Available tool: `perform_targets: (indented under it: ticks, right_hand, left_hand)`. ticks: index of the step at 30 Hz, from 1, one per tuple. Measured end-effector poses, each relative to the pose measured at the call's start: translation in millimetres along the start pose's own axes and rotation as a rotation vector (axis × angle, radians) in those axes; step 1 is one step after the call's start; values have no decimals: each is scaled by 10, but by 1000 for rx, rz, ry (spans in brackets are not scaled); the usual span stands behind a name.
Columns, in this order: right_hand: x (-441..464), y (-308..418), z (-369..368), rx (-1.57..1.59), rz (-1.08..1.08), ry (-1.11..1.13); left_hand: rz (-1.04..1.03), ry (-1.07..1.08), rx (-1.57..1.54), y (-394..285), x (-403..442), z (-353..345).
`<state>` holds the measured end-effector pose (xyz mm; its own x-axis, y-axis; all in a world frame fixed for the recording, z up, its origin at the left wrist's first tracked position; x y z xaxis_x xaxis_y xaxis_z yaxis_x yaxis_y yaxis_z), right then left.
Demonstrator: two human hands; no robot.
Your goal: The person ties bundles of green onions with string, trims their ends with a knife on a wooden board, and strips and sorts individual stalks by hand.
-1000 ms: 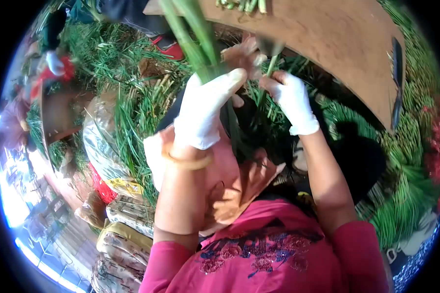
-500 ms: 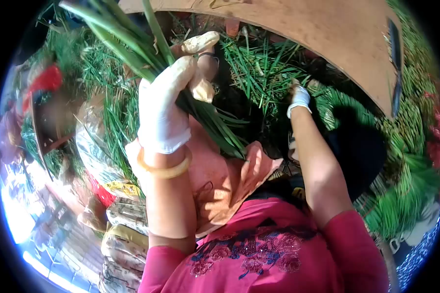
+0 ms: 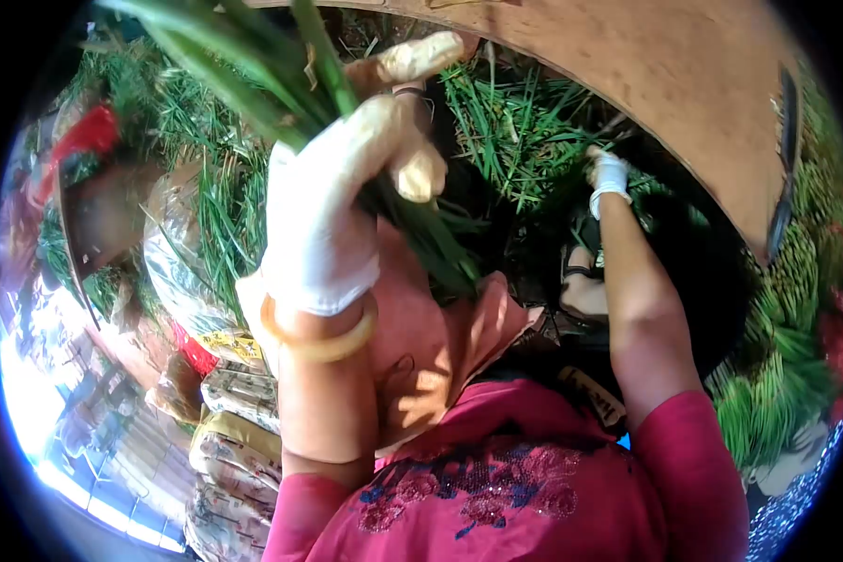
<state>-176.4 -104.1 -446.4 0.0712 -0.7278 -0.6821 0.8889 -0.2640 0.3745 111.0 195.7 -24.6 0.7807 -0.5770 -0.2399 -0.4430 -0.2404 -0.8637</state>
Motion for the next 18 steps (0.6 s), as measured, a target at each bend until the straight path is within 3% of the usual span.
perform_targets:
  ticks: [2,4,6,8,9,10,12,14,15,16,18]
  right_hand:
    - [-641,245,91,-207,123,-13]
    - [-1766,818,242,-539,261,119]
    - [-2404,1027,136,-802,670,168]
    - [-2970,1270,303,-810,730,116]
    - [-3296,1420,382,-996,879,143]
    - [-3589,1590,568,-955,1010,60]
    - [-3872,1785,1036,-469,812,128]
    - [-4222,1918,1389,109,929,231]
    - [-4425,2006,1549,232,894,272]
    - [-4520,2066,1624,272,925,331]
    - [-4821,2171,1806,431,912,401]
  left_hand:
    - [26,-4,0,34,-18,76]
    - [41,42,50,16,-47,49]
    - [32,59,75,22,-106,28]
    - [88,128,89,34,-207,-57]
    - [83,178,78,-24,-281,-171]
    - [82,226,67,-73,-379,-293]
    - [100,368,22,-151,-592,-523]
    - [-39,490,64,-275,-791,-784]
    - [21,498,187,-310,-922,-876]
    - [1,529,88,-241,-986,-987]
    - [198,508,185,-65,-1156,-995]
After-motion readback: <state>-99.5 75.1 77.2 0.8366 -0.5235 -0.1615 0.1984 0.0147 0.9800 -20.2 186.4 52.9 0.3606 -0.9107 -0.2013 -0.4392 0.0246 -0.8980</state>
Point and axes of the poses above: each hand's wrist, its own x-axis towards the middle knuckle, its own z-axis out of the back of the hand, y = z × x, the point moved 8 cm from there along x, towards the middle knuckle, and after that the axes turned 1 degree about -x, right-handed, at the moved point
